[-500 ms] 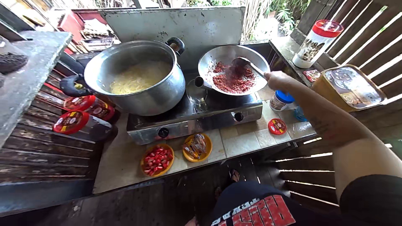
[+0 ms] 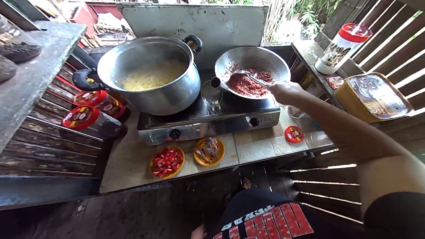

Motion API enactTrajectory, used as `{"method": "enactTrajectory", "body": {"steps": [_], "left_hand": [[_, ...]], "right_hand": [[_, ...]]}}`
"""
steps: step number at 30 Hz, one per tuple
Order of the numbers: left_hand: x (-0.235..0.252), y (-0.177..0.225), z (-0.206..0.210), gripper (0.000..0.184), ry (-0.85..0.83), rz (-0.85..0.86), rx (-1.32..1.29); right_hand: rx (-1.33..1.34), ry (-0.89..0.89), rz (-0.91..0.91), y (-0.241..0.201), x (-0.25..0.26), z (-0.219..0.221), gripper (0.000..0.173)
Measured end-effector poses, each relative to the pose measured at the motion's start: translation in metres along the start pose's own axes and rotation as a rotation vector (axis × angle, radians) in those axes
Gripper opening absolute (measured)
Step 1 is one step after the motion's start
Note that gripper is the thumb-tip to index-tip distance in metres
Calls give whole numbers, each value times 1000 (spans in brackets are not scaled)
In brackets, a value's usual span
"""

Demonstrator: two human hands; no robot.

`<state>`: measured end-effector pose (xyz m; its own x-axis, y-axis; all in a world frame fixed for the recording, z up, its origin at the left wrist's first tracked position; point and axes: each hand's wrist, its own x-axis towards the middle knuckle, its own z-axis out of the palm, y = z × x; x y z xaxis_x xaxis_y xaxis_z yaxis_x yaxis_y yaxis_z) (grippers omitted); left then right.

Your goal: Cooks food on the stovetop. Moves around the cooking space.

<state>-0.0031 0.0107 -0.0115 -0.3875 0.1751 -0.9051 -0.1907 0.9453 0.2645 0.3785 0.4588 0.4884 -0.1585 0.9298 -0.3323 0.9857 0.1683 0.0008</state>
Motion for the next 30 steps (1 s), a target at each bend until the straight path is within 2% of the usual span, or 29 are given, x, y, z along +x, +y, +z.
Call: {"method": "enactTrajectory", "body": {"steps": [3,4,6,8,9,10,11,12,14,15,17,20,24,27,30], "left_hand": [[2,-5,-2,42,-12,6,31],[4,-7,-3,42,-8,1,25],[0,-6,-4,42,-3,-15,1],[-15,1,-7,43,-14,-40,0],[-19,2,-6,43,-17,-50,-2],[-17,0,-7,44,-23,-54,-10],[-13,-5,-7,44,-21,-51,-15],[-7,-9,-8,45,-15,-46,-15],[-7,-11,-11,46,-17,-28,11],[-14,-7,-12,46,-20,-10,26],[-23,-2,-18,45,-10,14,20],[-20,-10,-24,44,-3,19,-6],[-8,-37,-30,45,-5,-16,13],[0,-57,-30,45,-14,-37,-1],[9,-77,-27,46,-36,-62,-39]], "right_hand": [[-72,-117,81,14,-64,-27,45],[-95,-40,34,40,-78,-23,45],[-199,199,-95,115,-85,6,41],[-185,110,8,137,-93,9,45],[-172,80,23,140,-91,13,45],[-181,123,-17,145,-82,27,44],[-216,312,-142,154,-65,53,39],[-262,627,-294,158,-38,84,38],[-5,82,-2,65,-41,30,44],[67,-13,74,34,-37,12,46],[121,59,48,21,-18,3,41],[188,172,24,36,20,0,42],[158,114,73,9,48,19,41],[37,69,20,0,14,27,41],[-82,-111,103,-4,-59,-4,43]]}}
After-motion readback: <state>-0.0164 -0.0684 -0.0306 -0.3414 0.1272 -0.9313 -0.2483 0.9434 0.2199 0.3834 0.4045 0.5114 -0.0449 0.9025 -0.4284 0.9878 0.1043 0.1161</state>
